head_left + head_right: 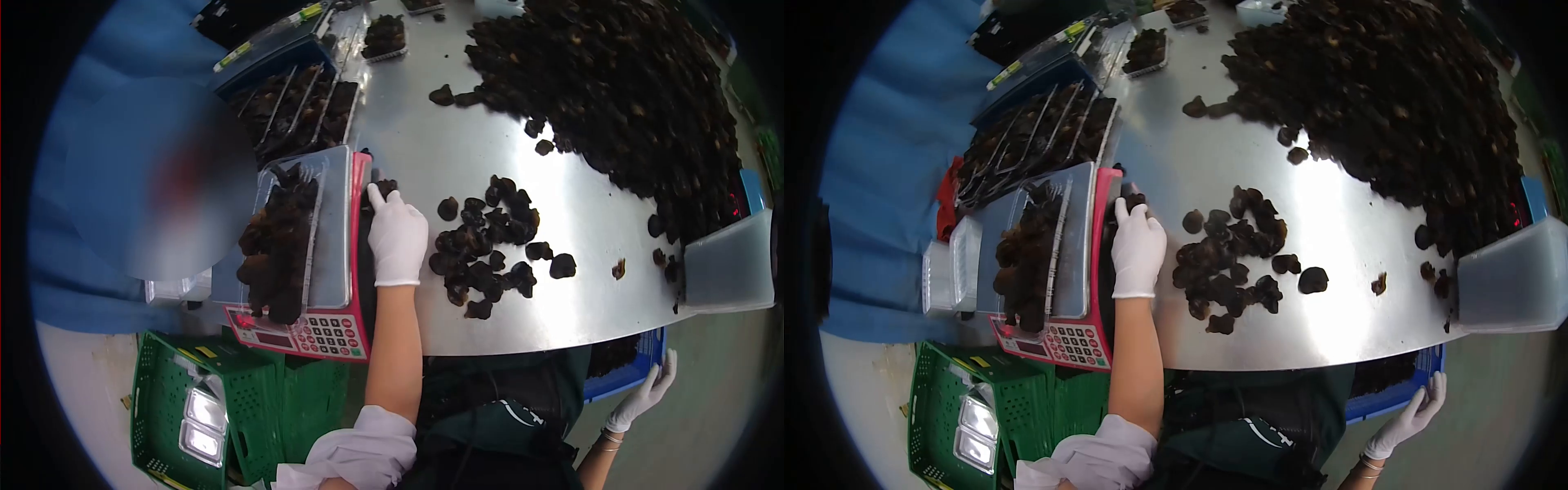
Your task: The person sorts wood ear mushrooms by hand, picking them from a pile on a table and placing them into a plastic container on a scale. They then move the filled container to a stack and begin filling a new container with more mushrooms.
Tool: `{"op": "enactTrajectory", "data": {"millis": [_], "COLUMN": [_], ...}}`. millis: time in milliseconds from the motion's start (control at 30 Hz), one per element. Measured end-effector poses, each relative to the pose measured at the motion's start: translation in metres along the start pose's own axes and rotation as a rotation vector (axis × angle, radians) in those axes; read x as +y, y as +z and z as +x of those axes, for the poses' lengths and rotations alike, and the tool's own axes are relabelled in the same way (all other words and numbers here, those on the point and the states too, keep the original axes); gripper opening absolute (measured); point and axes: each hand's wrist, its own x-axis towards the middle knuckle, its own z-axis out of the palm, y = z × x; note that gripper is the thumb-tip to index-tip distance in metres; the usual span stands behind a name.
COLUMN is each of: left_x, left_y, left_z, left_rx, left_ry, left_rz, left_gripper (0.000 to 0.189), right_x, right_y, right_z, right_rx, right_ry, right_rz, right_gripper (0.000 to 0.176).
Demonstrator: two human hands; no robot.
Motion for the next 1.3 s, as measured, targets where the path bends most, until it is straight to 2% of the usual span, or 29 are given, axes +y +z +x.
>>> {"op": "enactTrajectory", "data": {"millis": [100,133,200,233,267,300,333,400,433,467,500,533,600,667,700,733,767,800,867,900,933,1000,1033,1067,1133,1167,1200,1267,1300], "left_x": [0.002,0.009,-0.013,-0.006,0.000,0.004,0.003,-0.003,-0.006,-0.011,-0.013,-0.013,-0.010,-0.009,-0.009,-0.011,-0.012,-0.013,-0.007,0.002,-0.002,-0.008,-0.010,-0.015,-0.028,-0.033,-0.038,-0.035,-0.034], "left_y": [-0.003,-0.013,0.008,-0.005,-0.021,-0.034,-0.037,-0.040,-0.037,-0.034,-0.032,-0.034,-0.042,-0.047,-0.048,-0.046,-0.043,-0.041,-0.051,-0.059,-0.057,-0.047,-0.045,-0.036,-0.009,0.004,0.019,0.008,0.016], "left_z": [0.006,0.001,-0.007,-0.018,-0.031,-0.041,-0.047,-0.061,-0.067,-0.072,-0.074,-0.075,-0.080,-0.082,-0.083,-0.085,-0.088,-0.089,-0.093,-0.096,-0.097,-0.096,-0.095,-0.094,-0.093,-0.093,-0.090,-0.090,-0.090], "left_rx": [-0.013,-0.055,0.169,0.164,-0.045,-0.263,-0.269,-0.608,-0.612,-0.700,-0.786,-0.786,-0.875,-0.884,-0.887,-0.886,-0.770,-0.648,-0.419,-0.252,-0.252,-0.138,-0.056,0.029,0.072,0.101,0.215,0.152,0.077], "left_ry": [-0.009,-0.079,0.170,0.175,0.080,-0.021,-0.012,-0.089,-0.089,-0.062,-0.031,-0.031,-0.029,-0.040,-0.052,-0.050,-0.059,-0.063,-0.069,-0.017,-0.010,0.000,-0.077,-0.083,-0.108,-0.073,0.052,0.086,0.012], "left_rz": [0.040,-0.029,-0.054,-0.063,-0.581,-1.092,-1.099,-1.859,-1.865,-2.028,-2.189,-2.193,-2.285,-2.287,-2.284,-2.294,-2.179,-2.062,-1.750,-1.667,-1.641,-1.801,-1.788,-1.707,-1.470,-1.367,-1.193,-1.144,-1.230], "left_gripper": [0.035,0.038,0.039,0.039,0.040,0.042,0.042,0.043,0.043,0.044,0.045,0.045,0.040,0.038,0.035,0.035,0.033,0.031,0.028,0.026,0.028,0.030,0.031,0.027,0.024,0.019,0.017,0.018,0.018], "right_x": [-0.017,-0.019,-0.030,-0.041,-0.053,-0.058,-0.071,-0.093,-0.106,-0.119,-0.129,-0.139,-0.184,-0.221,-0.230,-0.237,-0.243,-0.245,-0.244,-0.242,-0.244,-0.266,-0.288,-0.305,-0.335,-0.350,-0.365,-0.385,-0.390], "right_y": [0.023,0.029,0.042,0.049,0.059,0.069,0.081,0.103,0.114,0.126,0.136,0.146,0.168,0.186,0.192,0.198,0.203,0.209,0.226,0.236,0.244,0.257,0.260,0.271,0.293,0.306,0.319,0.352,0.366], "right_z": [-0.007,-0.007,-0.006,-0.010,-0.011,-0.011,-0.014,-0.020,-0.021,-0.023,-0.027,-0.031,-0.030,-0.037,-0.036,-0.035,-0.034,-0.031,-0.027,-0.027,-0.028,-0.030,-0.031,-0.035,-0.044,-0.052,-0.061,-0.082,-0.089], "right_rx": [-0.091,-0.107,-0.160,-0.169,-0.178,-0.193,-0.220,-0.316,-0.398,-0.482,-0.577,-0.670,-0.902,-1.055,-1.054,-1.183,-1.316,-1.330,-1.451,-1.442,-1.449,-1.457,-1.406,-1.361,-1.397,-1.419,-1.434,-1.408,-1.369], "right_ry": [-0.062,-0.108,-0.167,-0.180,-0.194,-0.299,-0.346,-0.375,-0.395,-0.413,-0.306,-0.195,-0.154,0.098,0.093,0.176,0.259,0.244,0.347,0.284,0.294,0.150,0.221,0.084,-0.235,-0.348,-0.461,-0.601,-0.810], "right_rz": [0.023,0.024,0.150,0.176,0.200,0.184,0.211,0.258,0.310,0.362,0.393,0.421,0.551,0.783,0.777,0.793,0.804,0.797,0.674,0.660,0.631,0.556,0.474,0.515,0.608,0.608,0.611,0.763,0.755], "right_gripper": [0.034,0.031,0.028,0.027,0.026,0.025,0.026,0.024,0.024,0.025,0.028,0.032,0.040,0.048,0.048,0.048,0.047,0.047,0.039,0.028,0.021,0.018,0.018,0.019,0.019,0.020,0.021,0.026,0.029]}}
